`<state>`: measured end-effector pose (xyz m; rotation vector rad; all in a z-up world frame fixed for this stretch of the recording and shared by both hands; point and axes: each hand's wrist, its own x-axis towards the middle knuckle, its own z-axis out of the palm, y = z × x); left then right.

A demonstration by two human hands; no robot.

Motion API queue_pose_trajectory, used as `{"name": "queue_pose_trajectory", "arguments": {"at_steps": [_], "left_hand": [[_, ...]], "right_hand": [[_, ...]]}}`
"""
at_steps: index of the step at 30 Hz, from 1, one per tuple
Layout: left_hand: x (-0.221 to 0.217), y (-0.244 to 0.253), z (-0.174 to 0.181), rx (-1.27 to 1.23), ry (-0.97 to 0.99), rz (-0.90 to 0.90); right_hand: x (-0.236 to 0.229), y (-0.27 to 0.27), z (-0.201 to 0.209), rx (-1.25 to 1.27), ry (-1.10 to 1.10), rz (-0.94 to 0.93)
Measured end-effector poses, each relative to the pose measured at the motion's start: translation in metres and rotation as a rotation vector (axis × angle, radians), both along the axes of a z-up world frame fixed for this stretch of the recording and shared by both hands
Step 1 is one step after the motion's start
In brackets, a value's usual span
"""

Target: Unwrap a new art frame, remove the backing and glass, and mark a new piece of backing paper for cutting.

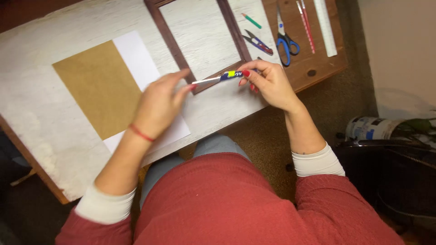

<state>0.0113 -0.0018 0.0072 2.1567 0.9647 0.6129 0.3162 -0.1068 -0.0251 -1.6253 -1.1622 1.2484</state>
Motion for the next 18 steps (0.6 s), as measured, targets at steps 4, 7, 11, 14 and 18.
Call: {"name": "queue_pose_trajectory", "arguments": {"at_steps": [4,7,11,14,18], "left_hand": [[0.028,-0.004,0.017,-0.463,0.137,-0.094],[0.033,-0.010,0.027,-0.686,0.148,-0.114],[0.037,-0.017,0.040,-0.769,0.154,-0.089],[0.030,-0.019,0.028,-0.722,0.152,-0.064],[0.002,-0.013,0.011,-0.764,0.074,0.011]], "right_hand": [[-0.012,0.003,0.013,0.036,-0.018,0.127],[-0.012,0.008,0.036,0.020,-0.033,0.217],[-0.003,0.009,0.039,0.045,-0.026,0.301],[0.017,0.010,0.021,0.093,-0.013,0.343],[0.081,0.013,0.007,0.067,-0.054,0.199]]}}
